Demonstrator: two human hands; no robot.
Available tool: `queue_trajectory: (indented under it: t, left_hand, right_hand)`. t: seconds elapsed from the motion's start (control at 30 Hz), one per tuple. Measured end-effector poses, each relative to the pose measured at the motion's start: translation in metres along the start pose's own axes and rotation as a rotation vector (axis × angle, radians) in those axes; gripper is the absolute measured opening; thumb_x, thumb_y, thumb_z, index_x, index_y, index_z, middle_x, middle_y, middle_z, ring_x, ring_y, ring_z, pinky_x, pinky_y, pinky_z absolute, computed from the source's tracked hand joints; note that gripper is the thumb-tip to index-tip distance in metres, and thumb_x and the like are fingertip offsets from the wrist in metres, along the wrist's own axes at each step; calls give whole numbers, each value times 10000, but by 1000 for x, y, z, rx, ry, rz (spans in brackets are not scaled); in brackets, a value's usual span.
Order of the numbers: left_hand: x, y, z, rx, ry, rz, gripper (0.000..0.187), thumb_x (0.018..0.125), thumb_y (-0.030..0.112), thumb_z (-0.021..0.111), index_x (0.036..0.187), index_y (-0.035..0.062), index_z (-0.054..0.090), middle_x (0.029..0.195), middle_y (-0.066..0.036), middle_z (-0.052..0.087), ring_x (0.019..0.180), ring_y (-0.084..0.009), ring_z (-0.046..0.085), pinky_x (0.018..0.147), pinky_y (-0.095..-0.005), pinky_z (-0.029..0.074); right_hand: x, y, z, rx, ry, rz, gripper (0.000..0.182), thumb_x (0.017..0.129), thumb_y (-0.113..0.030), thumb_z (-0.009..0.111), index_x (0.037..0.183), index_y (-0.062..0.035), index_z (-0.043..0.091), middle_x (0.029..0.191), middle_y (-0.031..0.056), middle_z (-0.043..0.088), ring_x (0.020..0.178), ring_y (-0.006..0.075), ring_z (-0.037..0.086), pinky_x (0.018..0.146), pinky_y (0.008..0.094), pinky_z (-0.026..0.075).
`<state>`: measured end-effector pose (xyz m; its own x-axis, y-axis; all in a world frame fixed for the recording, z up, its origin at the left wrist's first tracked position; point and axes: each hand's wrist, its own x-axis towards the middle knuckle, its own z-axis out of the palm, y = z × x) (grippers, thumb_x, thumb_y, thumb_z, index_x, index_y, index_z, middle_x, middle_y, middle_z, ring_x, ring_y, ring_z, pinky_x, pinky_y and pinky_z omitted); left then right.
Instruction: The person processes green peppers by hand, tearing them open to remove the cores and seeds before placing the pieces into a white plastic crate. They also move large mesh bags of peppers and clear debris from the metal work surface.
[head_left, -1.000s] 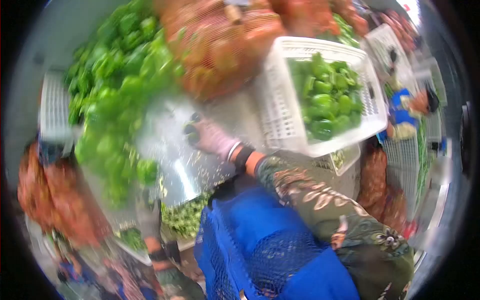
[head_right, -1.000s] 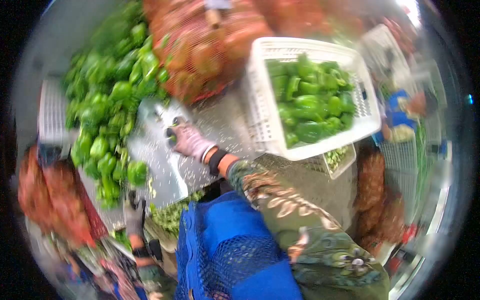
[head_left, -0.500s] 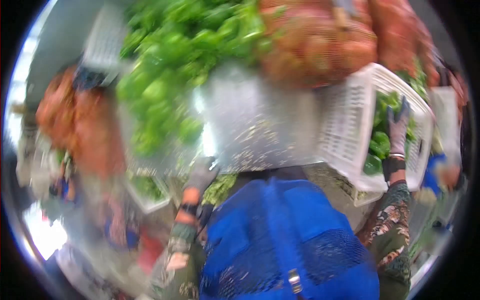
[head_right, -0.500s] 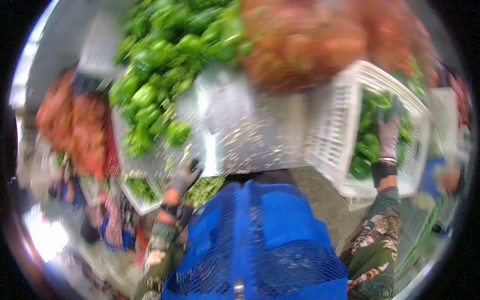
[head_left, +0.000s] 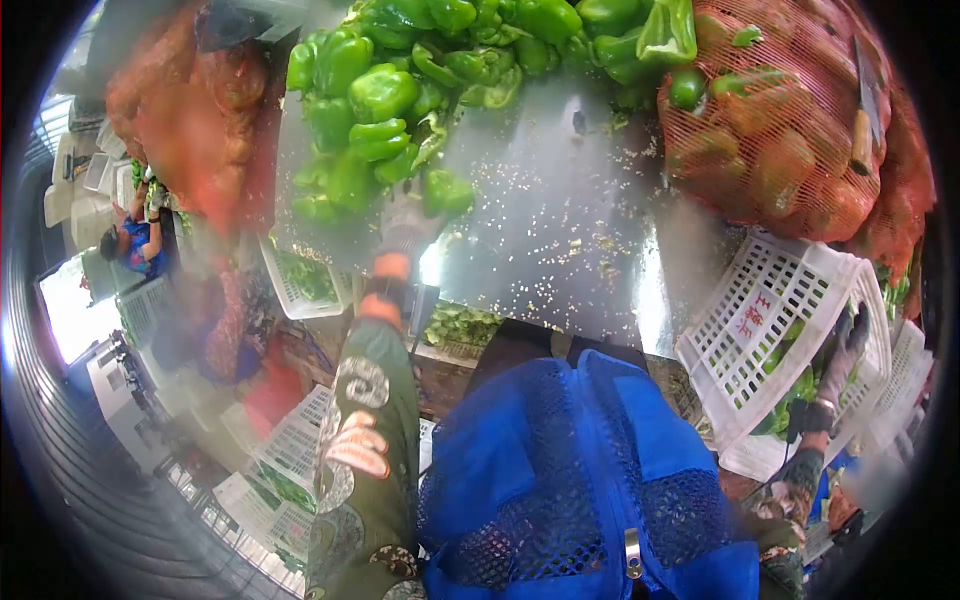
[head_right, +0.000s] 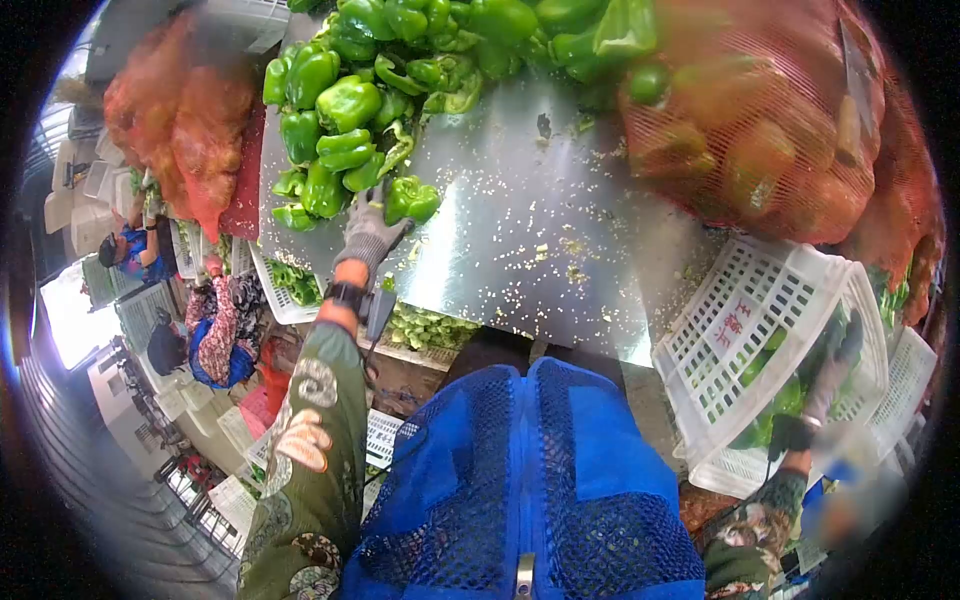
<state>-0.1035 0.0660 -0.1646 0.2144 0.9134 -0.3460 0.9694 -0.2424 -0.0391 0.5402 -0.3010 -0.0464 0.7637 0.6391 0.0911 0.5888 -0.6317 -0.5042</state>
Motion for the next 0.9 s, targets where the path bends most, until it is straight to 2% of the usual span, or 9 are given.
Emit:
queue_trajectory:
  t: [0.13, 0.23, 0.3, 0.37, 0.47, 0.53, 0.67, 0.8, 0.9]
  left_hand:
    - [30, 51, -20, 93, -295, -192, 1078, 596, 463, 813, 1461, 184, 234, 1303, -263, 428, 1156, -369, 509, 976, -420, 448]
    - [40, 37, 41, -365, -98, -163, 1161, 548, 454, 847, 1464, 150, 201, 1251, -254, 490, 1108, -331, 549, 955, -411, 468]
    - [25, 69, 12, -547, -164, -322, 931, 554, 320, 873, 1327, 91, 407, 1056, -188, 618, 994, -288, 613, 881, -393, 508]
    - [-4, 89, -9, -934, -89, -90, 800, 561, 270, 861, 1237, 94, 472, 1096, -161, 581, 999, -300, 594, 878, -399, 501]
    - [-69, 127, -101, -802, 202, 292, 786, 553, 241, 840, 1233, 119, 467, 1119, -146, 505, 987, -322, 561, 871, -403, 493]
    - [-102, 137, -140, -629, 235, 444, 837, 594, 226, 826, 1314, 117, 415, 1116, -137, 496, 991, -293, 562, 847, -391, 496]
    - [-127, 106, -138, -1261, 108, 530, 909, 722, 259, 794, 1444, 66, 277, 1118, -83, 520, 1018, -204, 544, 891, -338, 463]
    - [-139, 108, -143, -1373, -255, 268, 387, 899, 193, 619, 1201, 32, 438, 1078, -87, 548, 1012, -143, 518, 897, -296, 448]
    - [-149, 118, -131, -1459, 53, 382, 360, 900, 200, 616, 1170, 31, 446, 1047, -80, 556, 982, -147, 528, 881, -285, 445]
  right_hand:
    - [3, -102, -51, 216, 92, 39, 413, 927, -167, 531, 1273, 53, 488, 1250, 134, 536, 1145, 206, 507, 1004, 303, 370]
    - [-11, -231, -39, 295, 98, -67, 389, 913, -180, 522, 1212, 70, 522, 1198, 119, 563, 1065, 192, 548, 957, 294, 402]
    - [-32, -293, -11, 718, -158, -44, 362, 917, -201, 488, 1172, 49, 545, 1150, 113, 577, 1035, 179, 548, 932, 288, 407]
    - [-52, -339, 33, 719, -430, -22, 382, 894, -152, 482, 1238, 10, 514, 1173, 84, 559, 1072, 174, 525, 979, 302, 377]
    - [-104, -361, 118, 727, -594, -209, 382, 900, -135, 514, 1262, -16, 490, 1156, 67, 544, 1043, 181, 524, 935, 312, 404]
    - [-130, -367, 154, 671, -593, -281, 368, 913, -128, 533, 1262, -25, 479, 1148, 66, 540, 1048, 192, 520, 907, 319, 424]
    - [-150, -376, 164, 898, -512, -275, 260, 912, -179, 558, 1131, -40, 549, 990, 47, 587, 885, 121, 523, 805, 270, 447]
    - [-171, -403, 149, 1056, -528, -158, 189, 900, -153, 575, 1048, -38, 550, 892, 32, 567, 844, 82, 496, 766, 252, 447]
    - [-172, -412, 133, 1012, -467, -198, 182, 888, -141, 583, 1029, -29, 549, 898, 46, 569, 840, 86, 498, 767, 255, 445]
